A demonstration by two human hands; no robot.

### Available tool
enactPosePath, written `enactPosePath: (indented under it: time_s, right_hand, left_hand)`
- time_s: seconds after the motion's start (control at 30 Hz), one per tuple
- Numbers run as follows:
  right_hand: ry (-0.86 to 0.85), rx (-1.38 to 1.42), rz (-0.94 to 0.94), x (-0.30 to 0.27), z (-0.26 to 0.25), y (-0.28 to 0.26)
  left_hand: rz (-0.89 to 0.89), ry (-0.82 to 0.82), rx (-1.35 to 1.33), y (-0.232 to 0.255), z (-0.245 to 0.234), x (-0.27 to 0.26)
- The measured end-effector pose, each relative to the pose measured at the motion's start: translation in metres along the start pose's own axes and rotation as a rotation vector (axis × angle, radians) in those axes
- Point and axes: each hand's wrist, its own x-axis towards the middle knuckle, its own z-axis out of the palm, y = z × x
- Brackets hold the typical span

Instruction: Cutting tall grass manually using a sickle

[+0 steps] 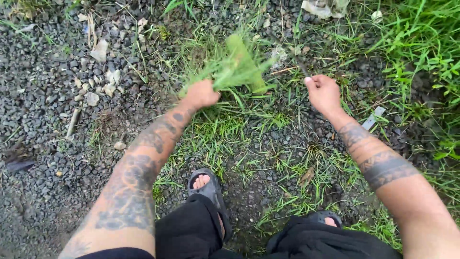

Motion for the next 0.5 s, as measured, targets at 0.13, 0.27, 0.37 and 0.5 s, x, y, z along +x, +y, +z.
enactPosePath:
  time_s: [0.13, 0.27, 0.37, 0.5]
  right_hand:
    - [0.011, 0.037, 0.021, -0.011, 0.004, -0.020]
    - [0.005, 0.046, 0.049, -0.011, -0.002, 0.009]
    - [0.022, 0.062, 0.087, -0.015, -0.008, 0.035]
    - [0.041, 0.078, 0.141, -0.032, -0.027, 0.023]
  left_hand:
    - [0.201, -0.095, 0.152, 0.030, 0.016, -0.024]
    - [0.504, -0.120, 0.303, 0.029, 0.035, -0.021]
    - [0.570, -0.167, 0.322, 0.019, 0.046, -0.009]
    - [0.416, -0.219, 0.201, 0.020, 0.034, 0.005]
